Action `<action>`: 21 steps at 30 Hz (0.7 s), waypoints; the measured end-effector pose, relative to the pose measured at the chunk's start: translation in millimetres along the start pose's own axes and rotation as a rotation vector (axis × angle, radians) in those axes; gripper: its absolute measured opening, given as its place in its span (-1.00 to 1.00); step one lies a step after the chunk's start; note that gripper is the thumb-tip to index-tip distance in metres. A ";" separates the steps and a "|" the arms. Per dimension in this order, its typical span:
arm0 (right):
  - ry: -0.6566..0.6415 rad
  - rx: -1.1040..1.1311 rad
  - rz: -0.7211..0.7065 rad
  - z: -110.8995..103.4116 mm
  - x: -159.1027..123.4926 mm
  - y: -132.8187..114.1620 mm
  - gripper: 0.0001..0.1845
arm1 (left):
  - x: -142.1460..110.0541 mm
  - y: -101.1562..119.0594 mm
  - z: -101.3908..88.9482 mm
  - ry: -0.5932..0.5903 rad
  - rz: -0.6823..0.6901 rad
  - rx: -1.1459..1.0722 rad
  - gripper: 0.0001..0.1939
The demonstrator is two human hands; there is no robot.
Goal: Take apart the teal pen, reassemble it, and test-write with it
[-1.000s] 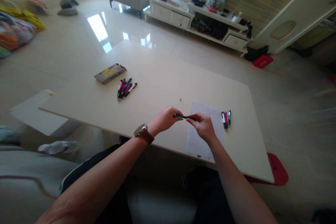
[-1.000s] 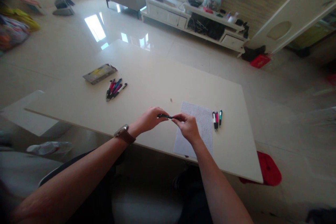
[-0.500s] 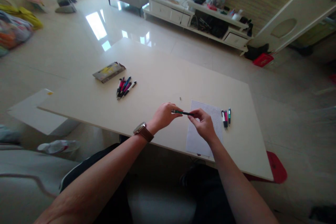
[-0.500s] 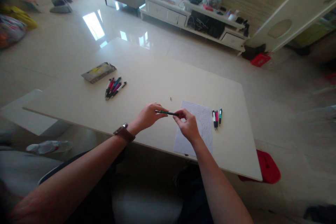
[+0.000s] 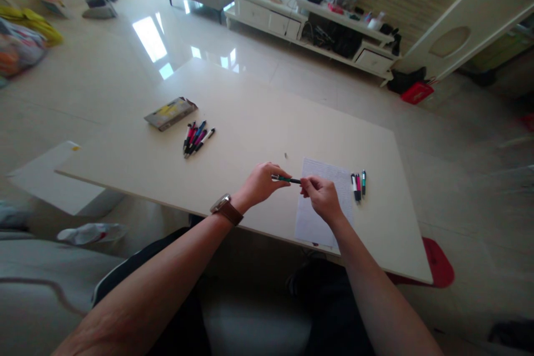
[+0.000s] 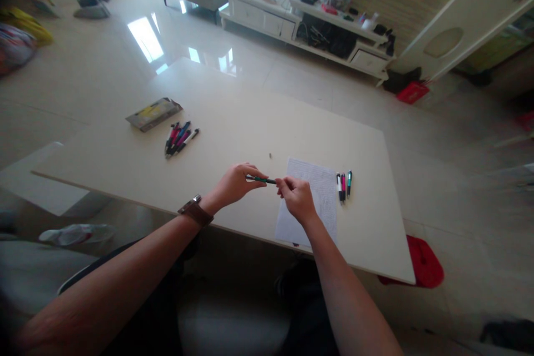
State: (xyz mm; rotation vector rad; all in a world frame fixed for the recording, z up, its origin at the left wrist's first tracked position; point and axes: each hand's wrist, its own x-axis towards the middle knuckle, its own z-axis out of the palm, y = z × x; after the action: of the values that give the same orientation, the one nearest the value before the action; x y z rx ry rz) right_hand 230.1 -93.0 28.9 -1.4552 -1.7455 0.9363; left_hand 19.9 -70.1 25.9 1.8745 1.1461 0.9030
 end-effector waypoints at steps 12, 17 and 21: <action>-0.011 -0.011 0.015 -2.2 -0.5 1.0 -0.47 | 0.3 -2.1 -0.1 -0.001 0.001 -0.002 -0.85; 0.012 -0.018 0.013 0.0 0.3 0.8 -0.54 | 1.0 1.1 -1.6 -0.003 0.001 0.006 -0.88; 0.027 -0.076 -0.048 -1.3 0.3 -0.5 -0.66 | 0.6 2.4 -2.9 -0.005 -0.019 -0.007 -0.87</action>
State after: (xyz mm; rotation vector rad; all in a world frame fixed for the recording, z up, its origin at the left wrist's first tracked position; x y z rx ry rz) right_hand 230.9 -92.7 30.0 -1.4598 -1.8055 0.8297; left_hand 18.6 -69.6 29.5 1.8563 1.1549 0.8903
